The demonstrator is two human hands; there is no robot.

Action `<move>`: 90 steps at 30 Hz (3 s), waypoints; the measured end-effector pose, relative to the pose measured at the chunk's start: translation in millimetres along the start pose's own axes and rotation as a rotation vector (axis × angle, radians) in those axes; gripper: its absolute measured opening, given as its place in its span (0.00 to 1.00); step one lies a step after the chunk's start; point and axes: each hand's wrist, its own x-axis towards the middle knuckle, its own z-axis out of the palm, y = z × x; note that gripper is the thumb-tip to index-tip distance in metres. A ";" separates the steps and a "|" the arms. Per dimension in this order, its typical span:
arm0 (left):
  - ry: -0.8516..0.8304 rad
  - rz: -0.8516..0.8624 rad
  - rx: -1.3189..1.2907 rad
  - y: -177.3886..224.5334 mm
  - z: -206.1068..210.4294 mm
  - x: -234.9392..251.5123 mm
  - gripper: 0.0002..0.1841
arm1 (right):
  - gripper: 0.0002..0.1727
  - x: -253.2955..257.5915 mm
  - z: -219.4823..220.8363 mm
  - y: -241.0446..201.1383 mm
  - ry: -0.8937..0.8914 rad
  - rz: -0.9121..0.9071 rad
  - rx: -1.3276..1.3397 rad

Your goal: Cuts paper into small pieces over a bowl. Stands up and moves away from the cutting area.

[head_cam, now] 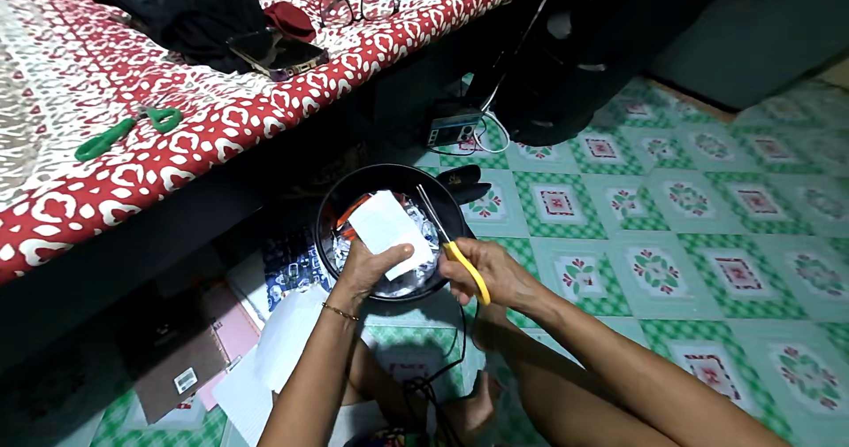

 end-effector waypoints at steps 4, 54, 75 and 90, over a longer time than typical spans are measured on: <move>0.199 0.042 -0.105 4.2 6.4 1.5 0.21 | 0.19 -17.3 -5.3 16.5 -0.113 0.065 -0.091; 0.091 0.079 -0.023 -1.5 4.2 -0.6 0.22 | 0.29 -12.9 4.5 13.5 -0.115 0.087 -0.333; 0.168 0.129 -0.011 -1.9 5.9 -2.1 0.22 | 0.29 -13.4 1.4 10.3 -0.130 0.174 -0.336; 0.108 0.099 -0.010 -2.4 3.6 -1.0 0.22 | 0.23 -12.3 5.7 17.2 -0.046 0.083 -0.242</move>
